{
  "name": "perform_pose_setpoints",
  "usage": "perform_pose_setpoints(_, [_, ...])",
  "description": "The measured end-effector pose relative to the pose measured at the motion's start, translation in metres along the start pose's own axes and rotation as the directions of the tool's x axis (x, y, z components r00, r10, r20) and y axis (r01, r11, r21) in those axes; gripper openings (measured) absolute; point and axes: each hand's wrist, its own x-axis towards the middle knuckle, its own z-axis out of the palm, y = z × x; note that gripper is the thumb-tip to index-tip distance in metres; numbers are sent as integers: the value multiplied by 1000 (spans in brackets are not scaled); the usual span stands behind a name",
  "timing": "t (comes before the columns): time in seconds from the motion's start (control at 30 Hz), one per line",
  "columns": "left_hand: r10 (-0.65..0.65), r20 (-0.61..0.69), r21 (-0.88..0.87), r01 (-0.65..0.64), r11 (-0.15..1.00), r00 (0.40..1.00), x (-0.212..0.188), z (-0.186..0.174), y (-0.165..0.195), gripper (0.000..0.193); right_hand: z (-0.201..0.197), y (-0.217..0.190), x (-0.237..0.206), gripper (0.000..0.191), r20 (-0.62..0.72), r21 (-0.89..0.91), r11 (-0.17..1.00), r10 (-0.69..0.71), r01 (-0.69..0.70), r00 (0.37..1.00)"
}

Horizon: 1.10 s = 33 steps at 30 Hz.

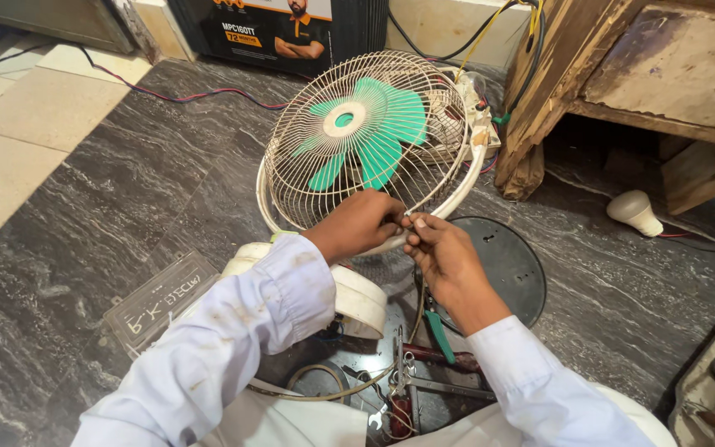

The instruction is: The person secures a table fan's front grille to its base using zip ties. They thread each tie through the grille and base, tighten it by hand, and then trim the excess tail with pliers. The process is repeated for multiple attachment points around the fan.

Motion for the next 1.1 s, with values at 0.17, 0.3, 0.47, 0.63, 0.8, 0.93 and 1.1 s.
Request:
perform_pose_setpoints(0.17, [-141, 27, -138, 143, 980, 990, -4, -11, -7, 13, 21, -5, -12, 19, 40, -72, 994, -85, 88, 996])
perform_pose_setpoints(0.3, [-155, -43, -169, 146, 975, 987, -5, -17, -11, 15, 28, 0, -12, 18, 120, -173, 969, -160, 179, 980])
perform_pose_setpoints(0.47, [-187, -68, -197, 170, 966, 980, -8, -22, -17, 16, 27, 3, -9, 23, 151, -240, 914, -297, 327, 943])
perform_pose_setpoints(0.63, [-140, -93, -196, 120, 973, 986, -9, -21, -20, 16, 39, 0, -16, 23, 174, -595, 659, -454, 461, 874])
perform_pose_setpoints(0.8, [-170, -83, -191, 152, 970, 982, -6, -18, -18, 18, 52, -7, -29, 26, 214, -716, 465, -564, 521, 798])
perform_pose_setpoints(0.93, [-129, -134, -145, 110, 983, 983, -6, -16, -13, 17, 57, -13, -25, 20, 266, -733, 382, -601, 563, 753])
perform_pose_setpoints(1.1, [-268, -52, -337, 235, 912, 962, -6, -14, -11, 14, 59, -12, -17, 16, 251, -749, 363, -620, 555, 744])
